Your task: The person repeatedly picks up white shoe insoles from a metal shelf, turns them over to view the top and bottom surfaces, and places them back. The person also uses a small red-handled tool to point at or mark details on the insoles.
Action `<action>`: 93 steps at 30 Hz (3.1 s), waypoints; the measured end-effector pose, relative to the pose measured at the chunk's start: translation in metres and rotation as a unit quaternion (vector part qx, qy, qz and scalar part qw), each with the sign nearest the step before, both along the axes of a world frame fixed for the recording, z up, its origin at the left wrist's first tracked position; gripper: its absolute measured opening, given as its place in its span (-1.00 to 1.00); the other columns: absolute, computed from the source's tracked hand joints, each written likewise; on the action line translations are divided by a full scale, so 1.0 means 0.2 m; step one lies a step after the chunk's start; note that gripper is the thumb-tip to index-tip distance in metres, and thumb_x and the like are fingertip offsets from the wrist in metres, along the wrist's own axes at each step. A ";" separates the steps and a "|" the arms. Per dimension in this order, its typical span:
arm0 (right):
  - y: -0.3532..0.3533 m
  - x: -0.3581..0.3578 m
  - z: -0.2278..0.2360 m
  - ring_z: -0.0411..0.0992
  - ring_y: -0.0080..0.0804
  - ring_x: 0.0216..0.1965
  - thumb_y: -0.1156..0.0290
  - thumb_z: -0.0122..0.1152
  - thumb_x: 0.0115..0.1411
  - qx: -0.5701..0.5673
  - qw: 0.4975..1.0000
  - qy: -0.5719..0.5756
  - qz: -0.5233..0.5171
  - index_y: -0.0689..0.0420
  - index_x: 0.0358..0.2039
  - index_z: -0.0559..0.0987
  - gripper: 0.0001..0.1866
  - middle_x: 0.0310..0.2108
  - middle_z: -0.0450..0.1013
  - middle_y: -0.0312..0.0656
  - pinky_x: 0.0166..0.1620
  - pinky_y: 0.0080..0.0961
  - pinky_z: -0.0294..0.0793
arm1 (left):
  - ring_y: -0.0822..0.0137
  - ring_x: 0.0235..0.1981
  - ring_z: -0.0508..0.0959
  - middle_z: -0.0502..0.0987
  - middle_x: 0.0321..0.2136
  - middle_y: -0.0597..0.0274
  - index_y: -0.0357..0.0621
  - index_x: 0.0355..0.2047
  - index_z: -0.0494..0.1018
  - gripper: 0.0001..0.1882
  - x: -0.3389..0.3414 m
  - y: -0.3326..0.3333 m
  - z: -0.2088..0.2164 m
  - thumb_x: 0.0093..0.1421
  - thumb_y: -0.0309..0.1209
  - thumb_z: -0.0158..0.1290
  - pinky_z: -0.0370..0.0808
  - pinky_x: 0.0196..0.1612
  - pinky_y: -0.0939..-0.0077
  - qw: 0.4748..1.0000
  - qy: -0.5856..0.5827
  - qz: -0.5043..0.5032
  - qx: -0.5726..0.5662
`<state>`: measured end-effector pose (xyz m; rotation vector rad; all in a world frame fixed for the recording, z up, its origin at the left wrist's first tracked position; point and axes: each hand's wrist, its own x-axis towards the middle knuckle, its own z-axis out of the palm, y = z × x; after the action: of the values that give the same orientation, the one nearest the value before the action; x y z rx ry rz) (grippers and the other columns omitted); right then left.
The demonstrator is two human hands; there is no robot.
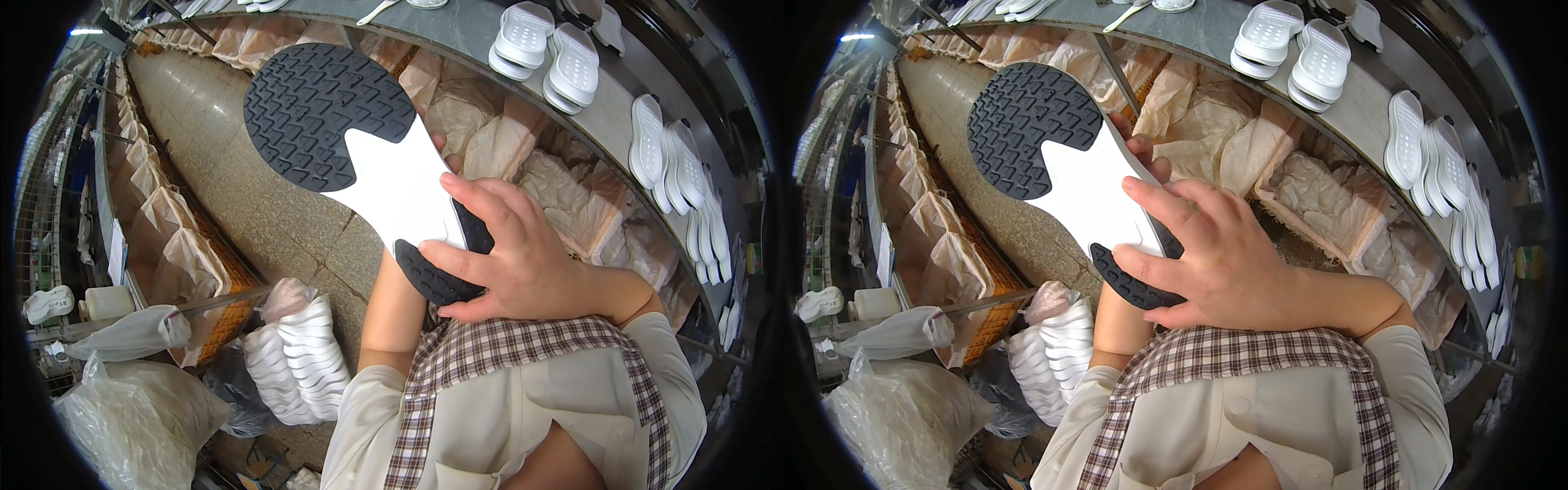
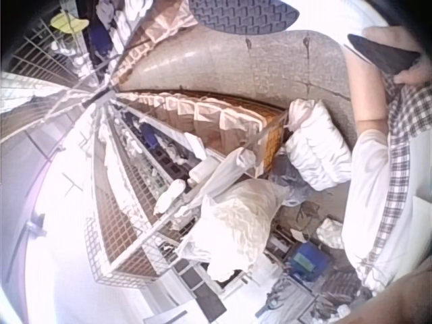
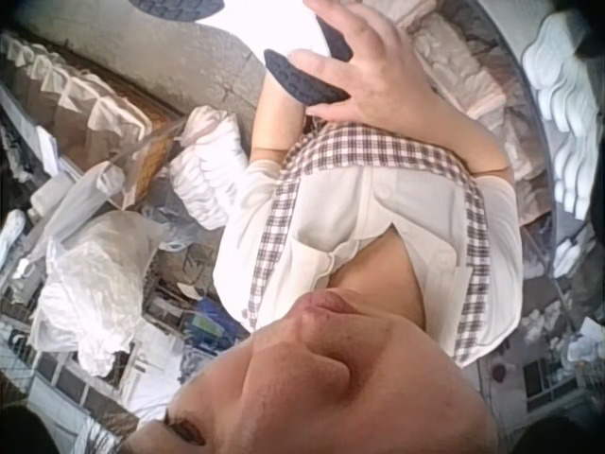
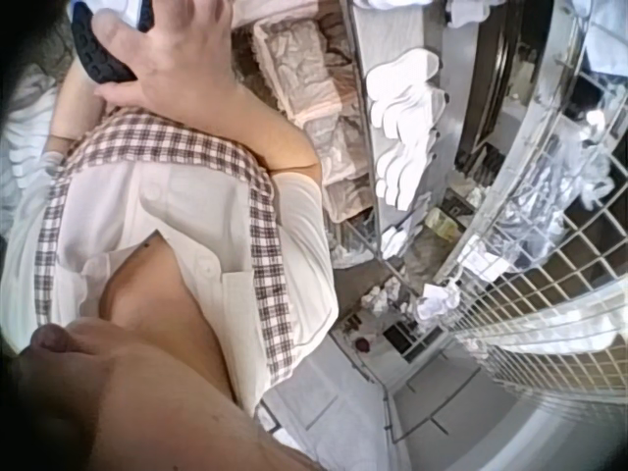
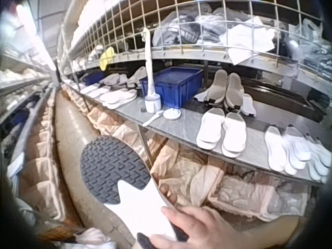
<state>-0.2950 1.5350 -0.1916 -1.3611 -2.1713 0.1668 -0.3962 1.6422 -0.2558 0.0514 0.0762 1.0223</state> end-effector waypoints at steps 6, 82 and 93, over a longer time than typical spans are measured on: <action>0.01 0.00 0.01 0.11 -0.07 0.03 0.15 0.48 -0.41 -0.002 1.000 0.000 0.002 -0.15 -0.14 0.45 -0.31 0.22 0.00 -0.10 -0.01 -0.23 0.27 | 0.27 -0.39 0.43 0.44 -0.32 0.03 -0.26 0.03 0.26 -0.33 0.00 0.02 -0.02 0.18 0.12 -0.19 0.36 -0.32 0.41 0.999 -0.004 -0.008 0.047; -0.02 0.13 -0.07 0.15 0.12 0.15 0.33 0.47 -0.37 0.136 0.987 0.082 -0.036 -0.11 0.24 0.08 0.09 0.23 -0.06 0.22 0.10 -0.13 0.27 | 0.11 0.01 0.40 0.34 0.04 0.02 -0.20 0.14 0.15 -0.47 0.02 -0.01 -0.24 0.30 -0.10 -0.25 0.44 0.00 0.24 0.989 0.029 -0.140 0.022; -0.01 0.20 -0.13 0.03 0.09 0.23 0.34 0.45 -0.31 0.032 0.976 0.207 -0.067 0.06 0.25 0.05 0.08 0.26 -0.11 0.17 0.20 -0.18 0.11 | 0.17 0.01 0.41 0.35 0.04 0.08 -0.21 0.12 0.18 -0.49 -0.01 -0.01 -0.20 0.30 -0.13 -0.22 0.45 -0.01 0.29 0.991 0.082 -0.100 0.038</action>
<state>-0.2547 1.5340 -0.2166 -1.2972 -1.7216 0.2971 -0.3973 1.6407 -0.2953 0.2093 0.1775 0.8194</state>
